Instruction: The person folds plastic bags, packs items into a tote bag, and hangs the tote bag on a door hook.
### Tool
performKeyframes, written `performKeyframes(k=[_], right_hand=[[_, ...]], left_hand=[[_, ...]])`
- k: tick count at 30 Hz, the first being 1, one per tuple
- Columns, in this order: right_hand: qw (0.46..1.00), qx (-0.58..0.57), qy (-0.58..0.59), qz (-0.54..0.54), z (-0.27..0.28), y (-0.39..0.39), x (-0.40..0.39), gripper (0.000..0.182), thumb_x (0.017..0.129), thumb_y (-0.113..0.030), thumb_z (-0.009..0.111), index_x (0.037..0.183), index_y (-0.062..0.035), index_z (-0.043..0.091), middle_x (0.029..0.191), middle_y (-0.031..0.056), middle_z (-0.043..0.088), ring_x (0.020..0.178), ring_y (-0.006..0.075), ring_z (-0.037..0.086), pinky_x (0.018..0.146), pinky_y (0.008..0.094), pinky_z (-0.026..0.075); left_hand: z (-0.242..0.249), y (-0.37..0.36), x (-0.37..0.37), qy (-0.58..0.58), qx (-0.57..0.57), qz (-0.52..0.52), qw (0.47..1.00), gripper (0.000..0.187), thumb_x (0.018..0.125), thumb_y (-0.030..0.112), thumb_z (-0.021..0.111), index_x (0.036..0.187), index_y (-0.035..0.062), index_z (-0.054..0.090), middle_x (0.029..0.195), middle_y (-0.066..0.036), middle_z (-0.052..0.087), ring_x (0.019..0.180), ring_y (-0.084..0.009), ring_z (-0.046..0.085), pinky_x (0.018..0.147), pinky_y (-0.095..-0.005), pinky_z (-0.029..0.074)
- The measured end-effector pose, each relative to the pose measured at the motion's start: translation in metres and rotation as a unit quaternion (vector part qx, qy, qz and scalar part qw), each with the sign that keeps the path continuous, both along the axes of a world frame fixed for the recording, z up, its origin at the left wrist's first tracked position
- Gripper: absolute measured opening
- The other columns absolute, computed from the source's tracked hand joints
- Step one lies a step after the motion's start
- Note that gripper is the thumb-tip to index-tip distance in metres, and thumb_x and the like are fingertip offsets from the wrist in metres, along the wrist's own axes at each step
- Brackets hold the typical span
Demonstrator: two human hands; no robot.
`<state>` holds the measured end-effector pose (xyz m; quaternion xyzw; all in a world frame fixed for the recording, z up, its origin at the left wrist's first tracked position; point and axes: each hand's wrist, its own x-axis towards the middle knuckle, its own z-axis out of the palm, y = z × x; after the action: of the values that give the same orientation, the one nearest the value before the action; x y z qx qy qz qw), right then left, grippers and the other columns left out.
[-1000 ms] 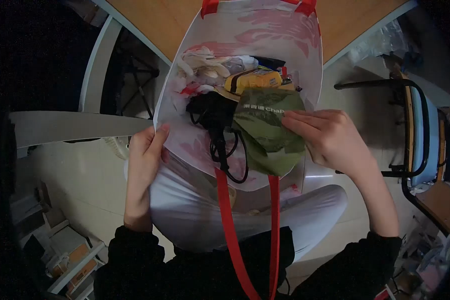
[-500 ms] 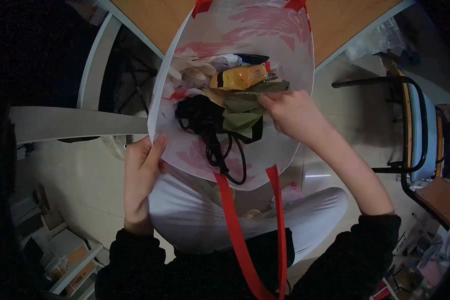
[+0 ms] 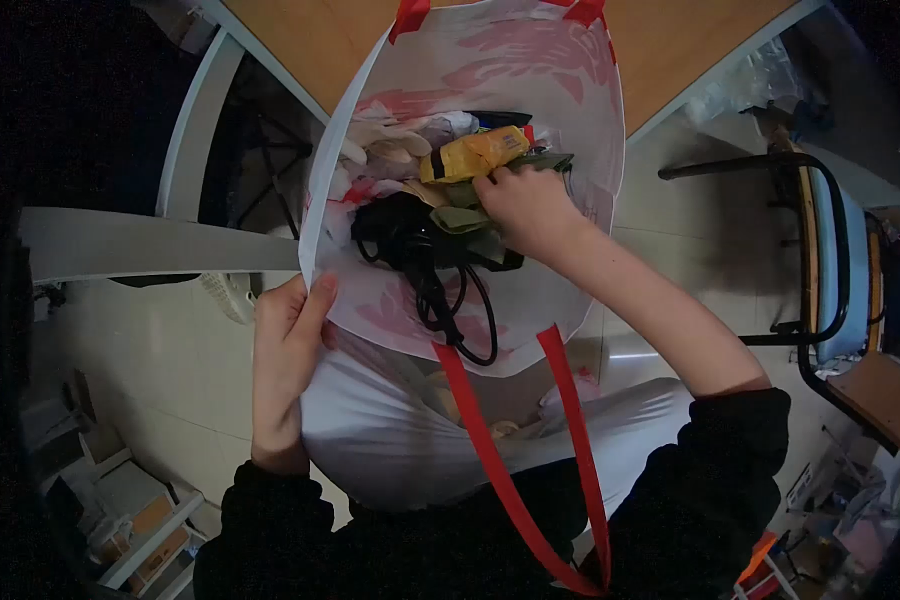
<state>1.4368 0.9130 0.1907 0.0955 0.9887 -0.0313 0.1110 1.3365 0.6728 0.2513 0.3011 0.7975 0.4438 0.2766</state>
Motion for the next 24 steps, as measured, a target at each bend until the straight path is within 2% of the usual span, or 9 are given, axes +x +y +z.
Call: performKeyframes(k=[1, 3, 6, 10, 13, 15, 17, 19, 24], right_hand=[[1.0, -0.001, 0.0, -0.002, -0.004, -0.002, -0.002, 0.045, 0.061, -0.003, 0.059, 0.105, -0.0026, 0.048, 0.099, 0.0137, 0.057, 0.083, 0.0315, 0.059, 0.071, 0.0407, 0.049], [0.999, 0.037, 0.035, -0.018, -0.011, -0.003, -0.001, 0.034, 0.059, -0.003, 0.059, 0.093, -0.0036, 0.052, 0.088, 0.0133, 0.06, 0.074, 0.0314, 0.06, 0.067, 0.0409, 0.049], [0.997, 0.015, 0.047, -0.063, -0.003, 0.023, -0.004, 0.031, 0.061, -0.005, 0.059, 0.092, -0.0058, 0.057, 0.078, 0.0136, 0.06, 0.071, 0.0332, 0.059, 0.065, 0.041, 0.049], [0.976, -0.025, 0.152, -0.154, 0.004, 0.074, 0.0, 0.022, 0.066, -0.018, 0.065, 0.079, -0.0012, 0.058, 0.082, 0.0205, 0.06, 0.08, 0.0339, 0.059, 0.069, 0.0421, 0.049], [0.977, -0.072, 0.165, -0.112, 0.004, 0.076, -0.001, 0.024, 0.069, -0.02, 0.064, 0.085, -0.0016, 0.059, 0.083, 0.0199, 0.06, 0.081, 0.0358, 0.058, 0.073, 0.0431, 0.047], [0.987, -0.085, 0.118, -0.063, 0.008, 0.052, -0.003, 0.026, 0.07, -0.018, 0.062, 0.092, -0.0032, 0.06, 0.085, 0.0193, 0.06, 0.082, 0.0352, 0.058, 0.075, 0.0419, 0.047], [0.991, -0.061, 0.054, -0.102, 0.006, 0.04, -0.01, 0.03, 0.071, -0.014, 0.06, 0.099, -0.0043, 0.058, 0.089, 0.0187, 0.06, 0.084, 0.0334, 0.059, 0.075, 0.0404, 0.048], [0.99, -0.088, -0.052, -0.101, -0.008, 0.043, -0.019, 0.044, 0.065, -0.007, 0.058, 0.109, -0.0097, 0.056, 0.091, 0.0158, 0.06, 0.088, 0.0303, 0.058, 0.076, 0.0391, 0.046], [0.986, -0.112, -0.055, -0.107, 0.0, 0.05, -0.02, 0.039, 0.069, -0.009, 0.061, 0.107, -0.005, 0.055, 0.097, 0.0169, 0.059, 0.093, 0.0303, 0.057, 0.078, 0.0385, 0.048]], left_hand=[[-0.001, 0.0, 0.0, 0.007, -0.002, -0.007, 1.0, 0.037, 0.088, 0.023, 0.048, 0.061, -0.0015, 0.05, 0.044, -0.007, 0.048, 0.039, -0.0155, 0.049, 0.041, -0.0277, 0.037], [-0.001, 0.0, 0.002, 0.003, -0.005, -0.013, 1.0, 0.036, 0.088, 0.022, 0.048, 0.061, -0.0017, 0.05, 0.044, -0.007, 0.048, 0.039, -0.0142, 0.049, 0.041, -0.027, 0.036], [-0.003, 0.002, 0.002, -0.025, 0.007, 0.001, 1.0, 0.036, 0.088, 0.022, 0.049, 0.061, -0.0018, 0.05, 0.045, -0.006, 0.048, 0.04, -0.0114, 0.048, 0.04, -0.0254, 0.035], [-0.006, 0.005, 0.001, -0.049, 0.024, 0.041, 0.998, 0.035, 0.088, 0.021, 0.05, 0.061, -0.0013, 0.049, 0.045, -0.003, 0.047, 0.041, -0.0078, 0.047, 0.04, -0.0234, 0.034], [-0.011, 0.004, -0.001, -0.055, 0.022, 0.03, 0.998, 0.036, 0.088, 0.022, 0.05, 0.061, -0.0008, 0.049, 0.045, -0.003, 0.046, 0.041, -0.0073, 0.046, 0.039, -0.0237, 0.034], [-0.012, 0.006, -0.003, -0.064, 0.023, 0.032, 0.997, 0.036, 0.088, 0.022, 0.05, 0.061, -0.0007, 0.049, 0.046, -0.003, 0.046, 0.041, -0.0071, 0.045, 0.04, -0.0236, 0.034], [-0.012, 0.006, -0.004, -0.071, 0.021, 0.033, 0.997, 0.036, 0.088, 0.023, 0.05, 0.061, -0.0007, 0.049, 0.046, -0.003, 0.046, 0.041, -0.0069, 0.044, 0.04, -0.0235, 0.033], [-0.01, 0.007, -0.002, -0.064, 0.022, 0.035, 0.997, 0.035, 0.088, 0.024, 0.05, 0.062, -0.0001, 0.05, 0.047, -0.002, 0.046, 0.042, -0.0065, 0.043, 0.041, -0.023, 0.033], [-0.01, 0.007, -0.004, -0.054, 0.011, 0.041, 0.998, 0.035, 0.089, 0.024, 0.05, 0.062, 0.0008, 0.05, 0.048, 0.0, 0.045, 0.044, -0.006, 0.042, 0.042, -0.0225, 0.033]])
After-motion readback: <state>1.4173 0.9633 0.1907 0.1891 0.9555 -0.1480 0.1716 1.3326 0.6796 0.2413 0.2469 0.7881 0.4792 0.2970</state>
